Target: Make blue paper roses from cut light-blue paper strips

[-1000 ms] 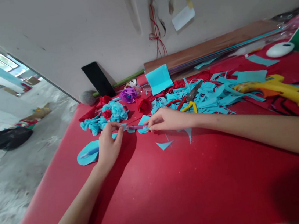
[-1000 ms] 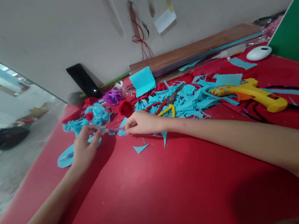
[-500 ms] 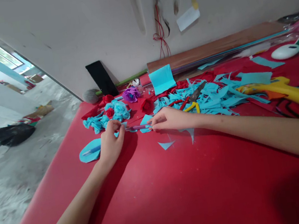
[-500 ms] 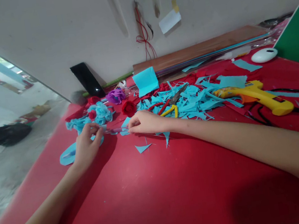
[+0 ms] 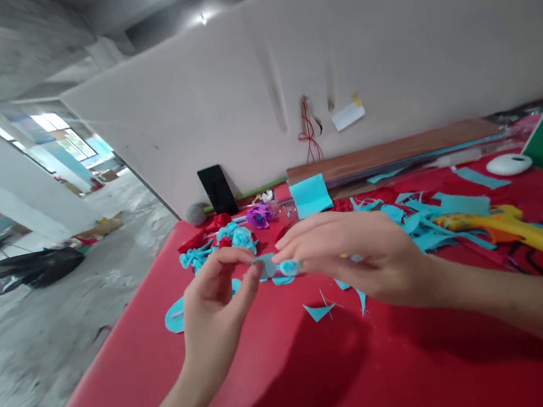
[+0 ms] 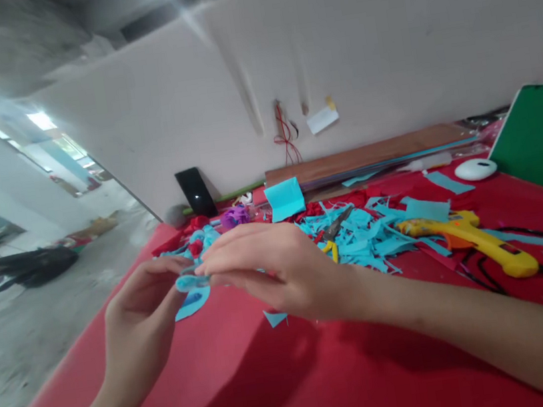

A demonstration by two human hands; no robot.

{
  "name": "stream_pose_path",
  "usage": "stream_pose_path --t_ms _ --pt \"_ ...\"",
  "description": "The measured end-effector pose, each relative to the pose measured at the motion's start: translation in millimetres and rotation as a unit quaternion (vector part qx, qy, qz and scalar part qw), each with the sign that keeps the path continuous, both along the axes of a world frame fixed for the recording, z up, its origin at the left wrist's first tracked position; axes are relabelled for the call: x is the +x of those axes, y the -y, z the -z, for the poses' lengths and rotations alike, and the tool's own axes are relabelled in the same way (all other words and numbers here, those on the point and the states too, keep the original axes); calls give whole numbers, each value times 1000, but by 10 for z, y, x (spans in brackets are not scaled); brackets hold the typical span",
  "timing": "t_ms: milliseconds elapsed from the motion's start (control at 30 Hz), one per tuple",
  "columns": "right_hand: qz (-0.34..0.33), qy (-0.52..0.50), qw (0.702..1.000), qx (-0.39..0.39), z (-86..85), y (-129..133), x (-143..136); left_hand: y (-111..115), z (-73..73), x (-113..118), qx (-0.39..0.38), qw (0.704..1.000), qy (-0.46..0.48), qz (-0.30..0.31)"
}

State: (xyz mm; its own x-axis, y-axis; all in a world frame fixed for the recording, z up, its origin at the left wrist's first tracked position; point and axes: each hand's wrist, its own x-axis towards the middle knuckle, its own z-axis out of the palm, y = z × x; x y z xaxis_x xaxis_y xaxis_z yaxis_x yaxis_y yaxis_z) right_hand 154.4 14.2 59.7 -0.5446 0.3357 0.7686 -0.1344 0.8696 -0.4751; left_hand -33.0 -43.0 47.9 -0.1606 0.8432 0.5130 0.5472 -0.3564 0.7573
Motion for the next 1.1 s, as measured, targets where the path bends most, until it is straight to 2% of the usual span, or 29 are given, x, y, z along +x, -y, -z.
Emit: stream_pose_path --t_ms 133,233,333,467,667,767,900,1033,1100 --pt "52 -9 991 125 -92 88 164 106 -182 198 39 997 65 18" --pt "73 -4 990 123 -119 171 263 140 -274 320 69 992 102 27" --pt "26 -5 1000 3 -152 285 327 183 -342 422 86 990 105 31" --pt "-13 5 984 -178 -211 422 385 223 -371 527 99 990 88 49" --pt "-53 -21 950 -306 -221 466 464 150 -371 620 63 988 121 72" --pt "-66 -20 939 -338 -217 441 487 97 -370 638 42 988 128 80" --pt "-33 13 952 -305 -235 401 488 66 -357 639 35 987 108 110" --pt "37 5 983 -180 -199 343 473 65 -363 606 29 992 57 112" --pt "73 5 989 -131 -165 318 465 68 -375 584 38 994 31 102"
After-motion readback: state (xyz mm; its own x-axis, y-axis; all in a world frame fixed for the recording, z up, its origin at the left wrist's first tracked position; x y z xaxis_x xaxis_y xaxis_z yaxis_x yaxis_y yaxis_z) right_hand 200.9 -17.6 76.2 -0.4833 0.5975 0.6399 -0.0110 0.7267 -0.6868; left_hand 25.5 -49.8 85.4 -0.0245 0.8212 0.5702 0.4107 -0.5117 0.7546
